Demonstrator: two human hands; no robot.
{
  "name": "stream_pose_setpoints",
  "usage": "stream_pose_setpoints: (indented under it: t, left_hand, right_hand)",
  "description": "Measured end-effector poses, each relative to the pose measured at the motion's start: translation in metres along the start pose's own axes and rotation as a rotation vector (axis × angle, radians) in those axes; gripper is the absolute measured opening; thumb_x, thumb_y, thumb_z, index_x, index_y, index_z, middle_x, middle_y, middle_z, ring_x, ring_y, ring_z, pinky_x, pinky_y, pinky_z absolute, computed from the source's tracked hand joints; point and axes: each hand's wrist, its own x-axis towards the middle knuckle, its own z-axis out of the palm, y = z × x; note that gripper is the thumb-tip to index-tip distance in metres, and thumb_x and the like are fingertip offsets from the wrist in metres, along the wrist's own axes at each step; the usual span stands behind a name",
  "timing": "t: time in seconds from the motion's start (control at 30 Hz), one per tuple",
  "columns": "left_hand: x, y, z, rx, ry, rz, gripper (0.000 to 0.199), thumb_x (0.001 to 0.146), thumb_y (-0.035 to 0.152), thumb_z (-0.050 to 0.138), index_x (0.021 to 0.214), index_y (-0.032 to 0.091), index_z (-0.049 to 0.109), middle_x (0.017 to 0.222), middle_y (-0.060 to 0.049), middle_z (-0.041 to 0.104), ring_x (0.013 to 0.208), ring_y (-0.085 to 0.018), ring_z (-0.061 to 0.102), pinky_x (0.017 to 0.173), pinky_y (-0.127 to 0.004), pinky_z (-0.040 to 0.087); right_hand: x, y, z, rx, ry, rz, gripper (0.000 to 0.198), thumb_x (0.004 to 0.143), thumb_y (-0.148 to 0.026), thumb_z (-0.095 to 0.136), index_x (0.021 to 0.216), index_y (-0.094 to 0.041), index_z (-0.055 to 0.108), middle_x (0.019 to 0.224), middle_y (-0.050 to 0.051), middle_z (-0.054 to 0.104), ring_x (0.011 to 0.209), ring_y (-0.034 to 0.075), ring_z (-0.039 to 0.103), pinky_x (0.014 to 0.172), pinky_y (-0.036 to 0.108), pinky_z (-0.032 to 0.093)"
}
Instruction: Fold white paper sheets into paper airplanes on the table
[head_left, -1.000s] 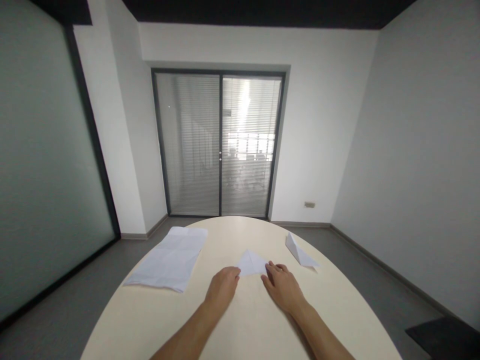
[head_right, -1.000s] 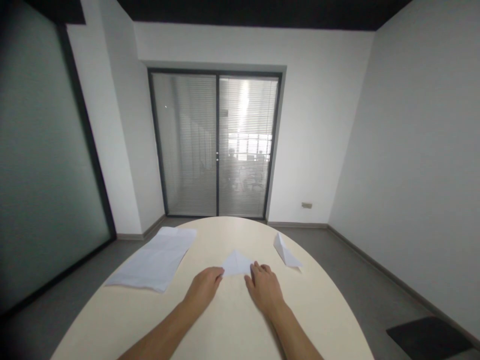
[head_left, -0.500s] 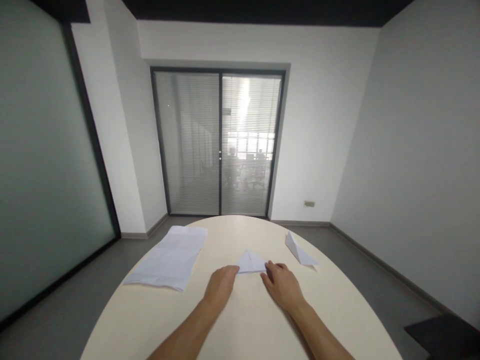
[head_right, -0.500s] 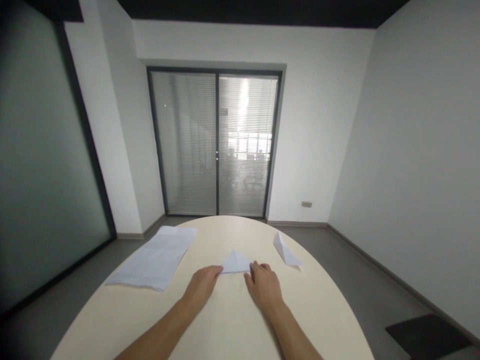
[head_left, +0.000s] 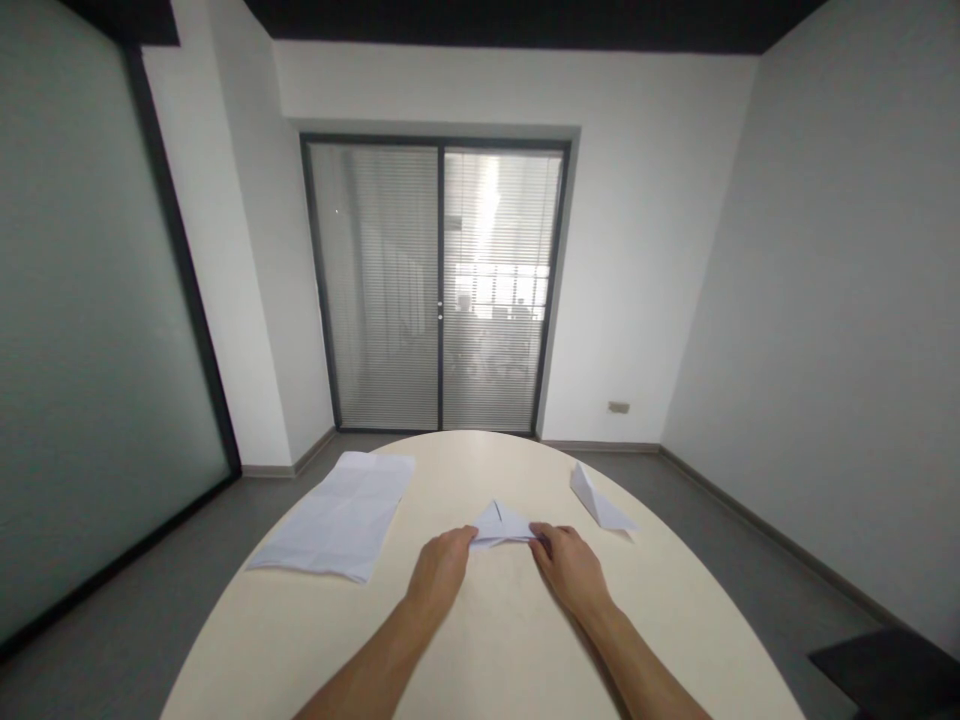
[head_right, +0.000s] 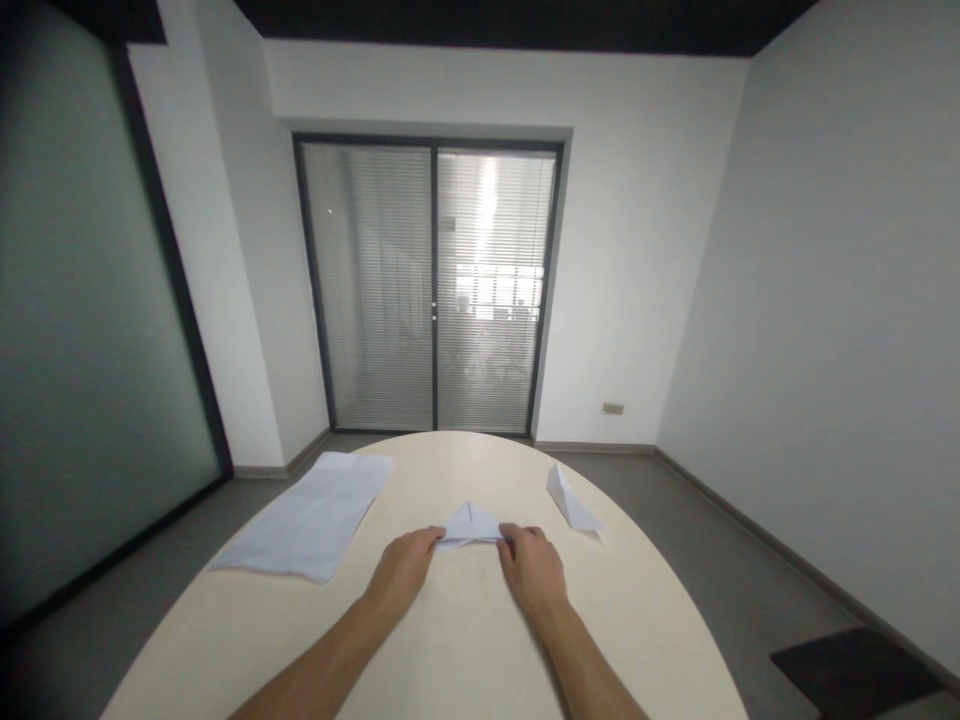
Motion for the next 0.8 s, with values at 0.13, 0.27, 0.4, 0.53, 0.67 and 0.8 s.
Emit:
stream_pose_setpoints:
  t: [0.13,0.27,0.4,0.53,0.67,0.8]
  left_hand:
    - [-0.001,-0.001,-0.002,0.004,0.017,0.004,0.042,0.098,0.015,0.033,0.128,0.025,0.06,0.124,-0.003,0.068,0.112,-0.019,0.062,0.098,-0.027,0.042]
    - [0.0,-0.002,-0.001,0.013,0.036,0.007,0.041,0.097,0.014,0.034,0.126,0.025,0.06,0.121,-0.003,0.069,0.109,-0.019,0.064,0.094,-0.026,0.043]
    - [0.0,-0.004,0.0,0.021,0.076,0.01,0.037,0.098,0.016,0.035,0.122,0.026,0.062,0.116,-0.002,0.071,0.104,-0.019,0.066,0.088,-0.025,0.044]
    - [0.0,-0.005,0.001,0.0,0.103,0.008,0.035,0.098,0.016,0.036,0.118,0.027,0.062,0.112,0.0,0.072,0.101,-0.018,0.066,0.085,-0.024,0.043]
    - [0.002,-0.006,0.004,-0.041,0.114,-0.007,0.034,0.098,0.013,0.036,0.115,0.025,0.063,0.109,-0.001,0.072,0.099,-0.017,0.065,0.084,-0.022,0.042]
    - [0.004,-0.009,0.006,-0.071,0.153,0.004,0.035,0.096,0.009,0.037,0.114,0.025,0.062,0.105,-0.002,0.072,0.097,-0.017,0.066,0.084,-0.022,0.042]
  right_hand:
    - [0.001,0.001,-0.001,0.041,-0.006,0.033,0.035,0.093,-0.032,0.046,0.12,-0.023,0.067,0.113,0.009,0.071,0.107,0.021,0.064,0.092,0.029,0.045]
    - [0.002,0.003,0.001,0.051,0.005,0.065,0.036,0.092,-0.028,0.046,0.122,-0.023,0.065,0.113,0.009,0.07,0.104,0.021,0.065,0.089,0.028,0.046]
    - [0.004,0.008,0.006,0.071,0.036,0.071,0.034,0.091,-0.027,0.046,0.118,-0.022,0.066,0.111,0.009,0.072,0.104,0.021,0.066,0.088,0.029,0.047]
    - [0.007,0.013,0.008,0.187,0.055,0.087,0.033,0.092,-0.03,0.045,0.112,-0.023,0.069,0.109,0.006,0.074,0.102,0.022,0.068,0.087,0.03,0.048]
    - [0.01,0.014,0.007,0.311,0.074,0.063,0.035,0.09,-0.031,0.045,0.11,-0.02,0.071,0.109,0.006,0.075,0.101,0.023,0.069,0.089,0.031,0.05]
    - [0.01,0.015,0.007,0.355,0.11,0.038,0.038,0.089,-0.031,0.044,0.11,-0.017,0.073,0.111,0.009,0.075,0.104,0.026,0.068,0.094,0.036,0.05]
